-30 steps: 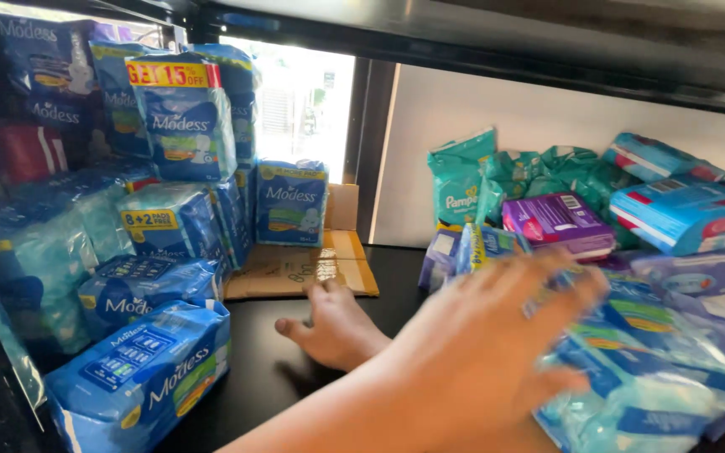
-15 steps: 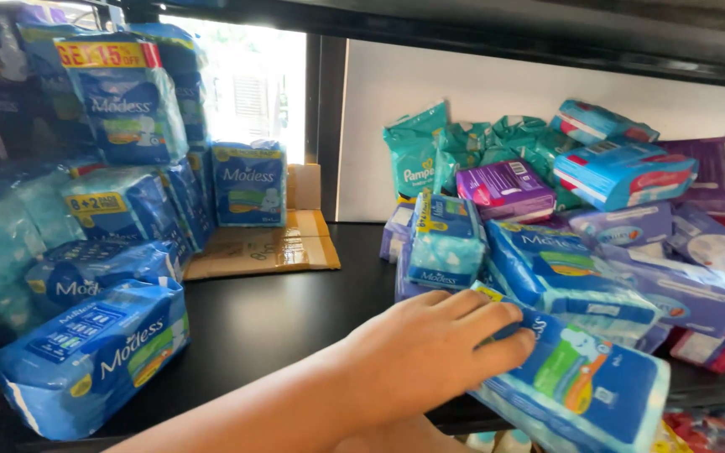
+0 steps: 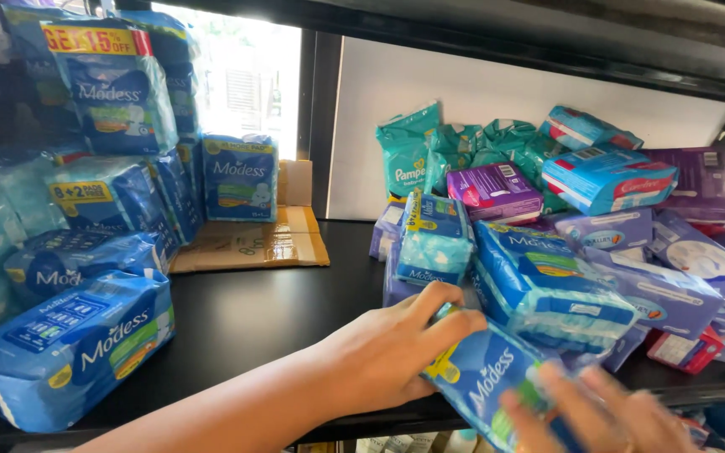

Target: The person arranges packages of Modess sanitary pads on a store shelf. They pick up the packages, turn them to check the labels, and place them neatly in rows on the shelf.

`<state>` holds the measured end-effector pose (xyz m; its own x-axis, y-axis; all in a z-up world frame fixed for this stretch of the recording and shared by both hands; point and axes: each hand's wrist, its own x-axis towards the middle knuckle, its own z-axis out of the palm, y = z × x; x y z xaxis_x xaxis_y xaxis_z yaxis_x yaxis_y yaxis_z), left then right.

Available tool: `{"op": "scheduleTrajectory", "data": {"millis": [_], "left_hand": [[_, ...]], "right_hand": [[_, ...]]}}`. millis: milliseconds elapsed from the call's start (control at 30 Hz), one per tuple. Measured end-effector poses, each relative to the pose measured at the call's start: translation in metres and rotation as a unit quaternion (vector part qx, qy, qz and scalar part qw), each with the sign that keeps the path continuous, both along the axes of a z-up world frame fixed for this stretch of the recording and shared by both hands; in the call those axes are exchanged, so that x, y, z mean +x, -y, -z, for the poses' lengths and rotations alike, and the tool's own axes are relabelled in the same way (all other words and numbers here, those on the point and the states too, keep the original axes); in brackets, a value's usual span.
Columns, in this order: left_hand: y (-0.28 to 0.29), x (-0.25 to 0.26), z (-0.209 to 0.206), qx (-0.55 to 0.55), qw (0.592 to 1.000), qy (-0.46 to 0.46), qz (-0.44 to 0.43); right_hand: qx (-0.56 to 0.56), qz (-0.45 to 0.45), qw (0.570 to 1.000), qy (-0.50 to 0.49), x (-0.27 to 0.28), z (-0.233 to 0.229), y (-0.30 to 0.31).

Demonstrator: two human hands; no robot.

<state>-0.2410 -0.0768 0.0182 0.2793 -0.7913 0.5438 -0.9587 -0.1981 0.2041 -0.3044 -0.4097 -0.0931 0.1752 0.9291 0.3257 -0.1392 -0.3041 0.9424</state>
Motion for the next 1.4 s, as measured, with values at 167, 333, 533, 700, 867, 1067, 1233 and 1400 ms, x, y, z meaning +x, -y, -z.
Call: {"op": "scheduleTrajectory", "data": {"millis": [167, 333, 533, 700, 867, 1067, 1233, 1400], "left_hand": [[-0.015, -0.009, -0.006, -0.064, 0.993, 0.087, 0.045], [-0.043, -0.019, -0.014, -0.091, 0.982, 0.164, 0.008], [-0.071, -0.03, -0.011, 0.045, 0.985, -0.061, -0.155], [-0.062, -0.018, 0.03, -0.062, 0.979, -0.051, -0.188], [-0.059, -0.035, 0.041, -0.145, 0.967, -0.03, -0.206], [-0.102, -0.079, 0.073, -0.271, 0.917, 0.113, -0.272], [-0.146, -0.099, 0.107, -0.351, 0.767, 0.144, -0.518], [-0.172, -0.097, 0.106, -0.335, 0.78, 0.12, -0.514]], "right_hand": [[0.454, 0.013, 0.874, -0.17, -0.016, 0.022, 0.015], [0.486, -0.204, 0.768, -0.364, 0.001, 0.028, -0.001], [0.557, -0.147, 0.735, -0.358, -0.019, -0.018, -0.091], [0.558, -0.106, 0.766, -0.3, -0.008, -0.037, -0.115], [0.55, -0.128, 0.795, -0.222, -0.012, -0.037, -0.162], [0.509, -0.305, 0.752, -0.288, -0.01, -0.014, -0.238], [0.528, -0.337, 0.629, -0.461, -0.003, -0.028, -0.306], [0.531, -0.365, 0.547, -0.535, 0.034, -0.056, -0.362]]}}
